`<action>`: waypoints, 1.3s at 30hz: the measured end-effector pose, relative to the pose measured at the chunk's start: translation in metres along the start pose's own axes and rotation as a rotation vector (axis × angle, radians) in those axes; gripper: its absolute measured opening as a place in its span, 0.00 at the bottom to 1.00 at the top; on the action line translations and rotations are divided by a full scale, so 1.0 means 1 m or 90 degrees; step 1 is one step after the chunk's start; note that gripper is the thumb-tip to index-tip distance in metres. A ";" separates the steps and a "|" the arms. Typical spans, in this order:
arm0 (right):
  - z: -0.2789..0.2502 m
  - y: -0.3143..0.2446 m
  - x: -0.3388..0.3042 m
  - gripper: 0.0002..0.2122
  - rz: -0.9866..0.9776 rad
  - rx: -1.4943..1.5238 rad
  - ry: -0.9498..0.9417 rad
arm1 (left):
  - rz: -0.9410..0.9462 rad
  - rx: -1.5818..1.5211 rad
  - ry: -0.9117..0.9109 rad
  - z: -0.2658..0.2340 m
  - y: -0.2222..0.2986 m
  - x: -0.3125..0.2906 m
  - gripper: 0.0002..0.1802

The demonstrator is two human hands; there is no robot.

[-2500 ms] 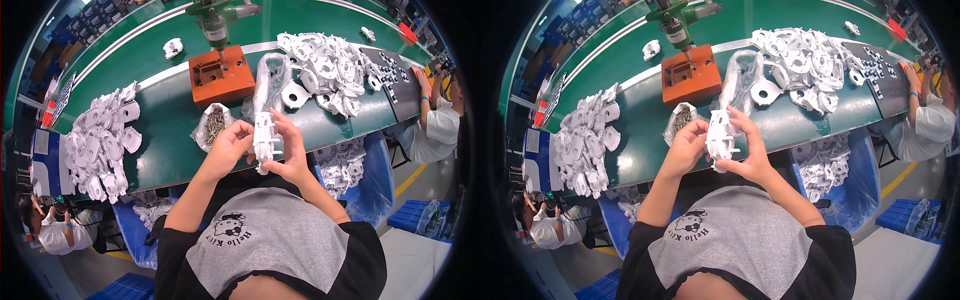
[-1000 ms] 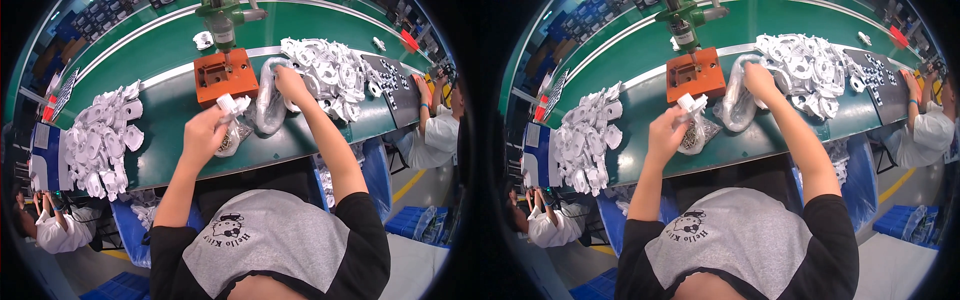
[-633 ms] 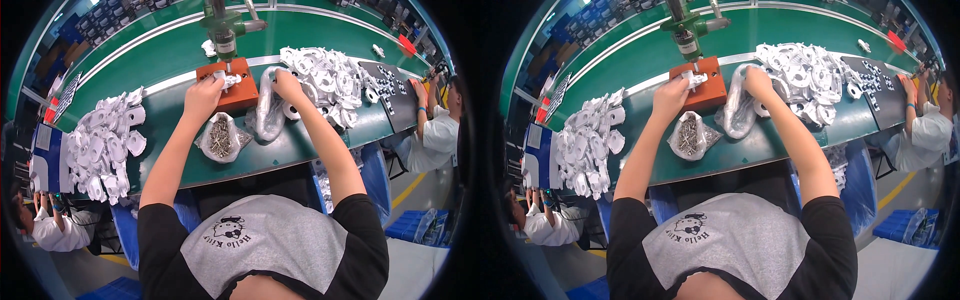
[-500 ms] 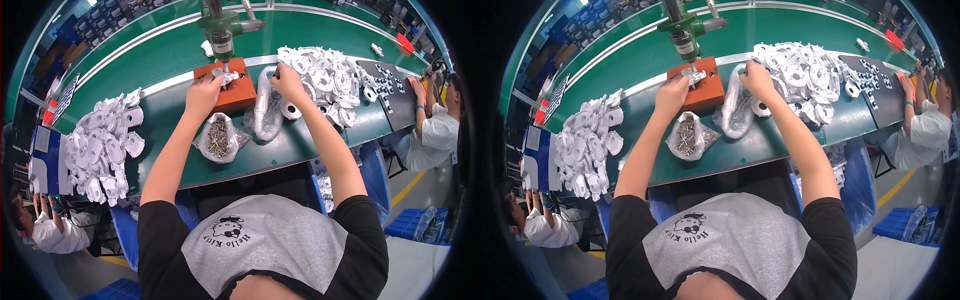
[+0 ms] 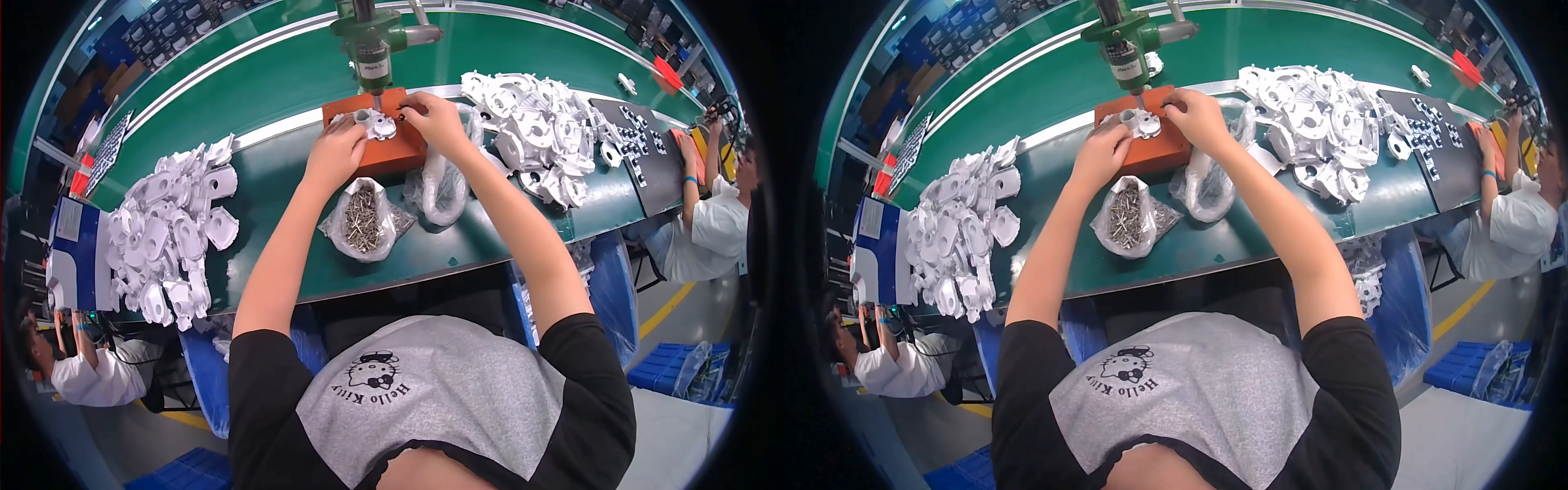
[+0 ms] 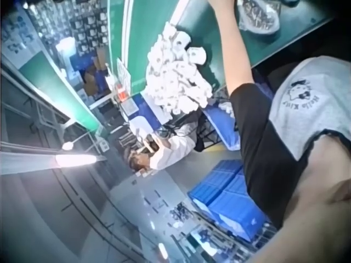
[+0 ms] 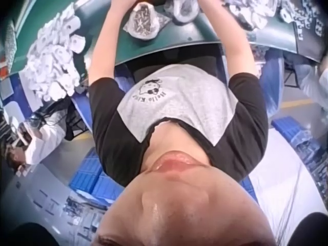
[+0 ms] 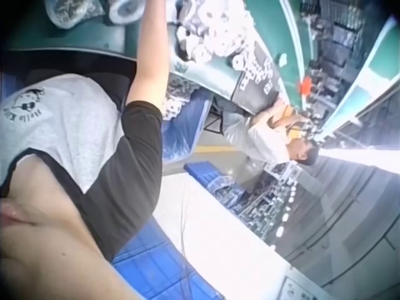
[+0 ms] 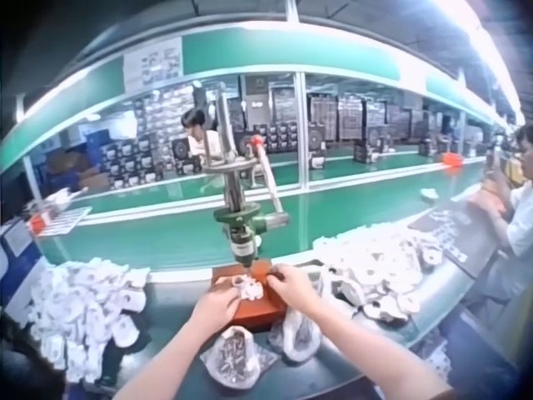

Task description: Using a manual press to attach metal eyelets or similar components into white shoe upper parts on an industrial assembly line.

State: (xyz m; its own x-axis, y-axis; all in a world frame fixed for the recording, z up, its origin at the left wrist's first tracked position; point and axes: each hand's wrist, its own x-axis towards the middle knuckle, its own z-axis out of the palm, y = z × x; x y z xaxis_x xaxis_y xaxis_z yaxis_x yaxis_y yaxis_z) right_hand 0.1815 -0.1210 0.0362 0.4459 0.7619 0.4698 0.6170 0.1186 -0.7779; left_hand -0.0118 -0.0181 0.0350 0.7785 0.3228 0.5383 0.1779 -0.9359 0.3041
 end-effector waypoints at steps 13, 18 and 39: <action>0.028 -0.001 0.008 0.07 -0.158 -0.188 0.014 | -0.022 -0.002 0.121 0.013 0.000 -0.008 0.07; 0.034 0.011 0.011 0.06 -0.191 -0.197 0.062 | -0.016 0.011 0.131 0.016 -0.001 -0.007 0.07; 0.015 -0.028 -0.030 0.08 -0.332 -0.278 -0.003 | -0.011 0.009 0.148 0.019 -0.004 -0.009 0.07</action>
State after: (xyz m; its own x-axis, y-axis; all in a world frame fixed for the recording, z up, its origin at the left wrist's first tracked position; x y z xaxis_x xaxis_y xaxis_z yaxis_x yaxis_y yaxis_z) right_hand 0.1413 -0.1378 0.0377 0.0164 0.6774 0.7354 0.9563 0.2040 -0.2093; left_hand -0.0075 -0.0199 0.0141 0.6153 0.3613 0.7006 0.1993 -0.9312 0.3051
